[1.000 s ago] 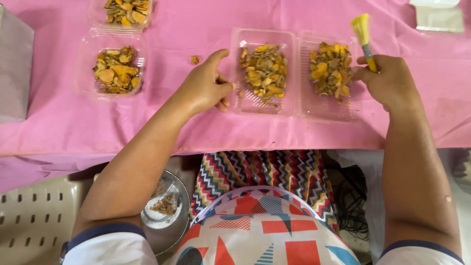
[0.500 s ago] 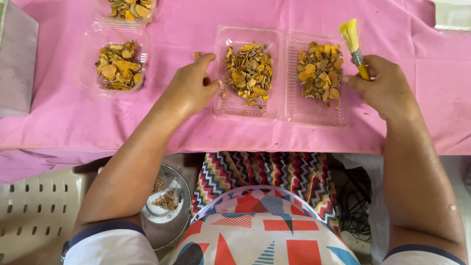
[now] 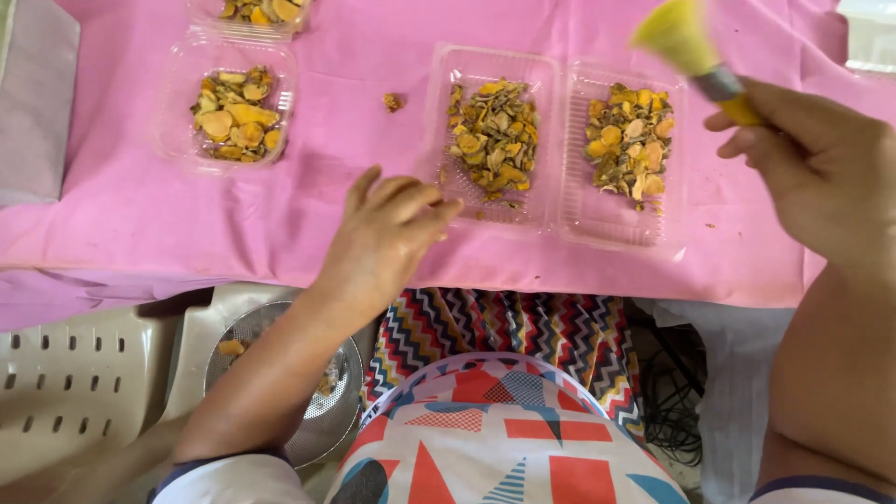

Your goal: Sorting and packaging dried turmeric slices into plastic containers using a brush and hands.

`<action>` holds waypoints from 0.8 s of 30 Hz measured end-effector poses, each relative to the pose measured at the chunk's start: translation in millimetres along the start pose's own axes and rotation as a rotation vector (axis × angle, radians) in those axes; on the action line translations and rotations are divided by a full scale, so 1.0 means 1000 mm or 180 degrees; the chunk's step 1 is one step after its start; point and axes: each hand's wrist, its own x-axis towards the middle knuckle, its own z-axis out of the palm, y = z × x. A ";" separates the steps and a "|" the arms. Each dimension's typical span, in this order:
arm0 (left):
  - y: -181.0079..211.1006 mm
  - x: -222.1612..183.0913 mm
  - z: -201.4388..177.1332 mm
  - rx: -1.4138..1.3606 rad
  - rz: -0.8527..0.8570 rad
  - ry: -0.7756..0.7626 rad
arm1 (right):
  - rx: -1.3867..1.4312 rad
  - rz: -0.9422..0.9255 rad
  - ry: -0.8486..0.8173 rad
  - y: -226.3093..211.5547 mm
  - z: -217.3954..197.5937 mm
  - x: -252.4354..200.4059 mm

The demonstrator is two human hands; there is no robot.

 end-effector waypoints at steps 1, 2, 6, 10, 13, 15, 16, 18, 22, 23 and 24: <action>0.000 -0.003 0.004 0.0008 -0.0015 0.0008 | 0.0002 -0.0016 -0.0011 -0.006 0.005 0.011; -0.001 -0.006 0.008 0.0199 0.0074 0.0059 | -0.0509 0.0197 -0.0226 -0.013 0.011 0.021; 0.001 -0.007 0.010 0.0278 0.0216 0.0498 | -0.1247 -0.0734 -0.0430 0.004 0.054 0.064; 0.001 -0.010 0.015 0.0220 0.0088 0.0697 | -0.2497 -0.0710 -0.0384 0.012 0.090 0.103; -0.003 -0.014 0.022 -0.0086 -0.0027 0.0712 | -0.3123 0.0041 -0.1242 -0.009 0.096 0.114; -0.008 -0.016 0.030 -0.0631 0.0035 0.0953 | -0.2505 0.0237 -0.1615 -0.031 0.088 0.105; -0.001 -0.006 0.016 -0.0639 0.0015 0.0959 | -0.2511 0.0229 -0.1636 -0.035 0.083 0.101; 0.013 0.014 -0.011 -0.2230 -0.2080 -0.0210 | -0.2277 0.0074 -0.1445 -0.041 0.073 0.092; 0.014 0.022 -0.019 -0.2928 -0.2500 -0.0176 | -0.2765 -0.0496 -0.0882 -0.013 0.071 0.095; 0.015 0.022 -0.019 -0.3123 -0.2565 -0.0179 | -0.3209 -0.0547 -0.0837 -0.005 0.074 0.101; 0.015 0.022 -0.021 -0.3309 -0.2623 -0.0172 | -0.3656 -0.0606 -0.0775 0.003 0.078 0.107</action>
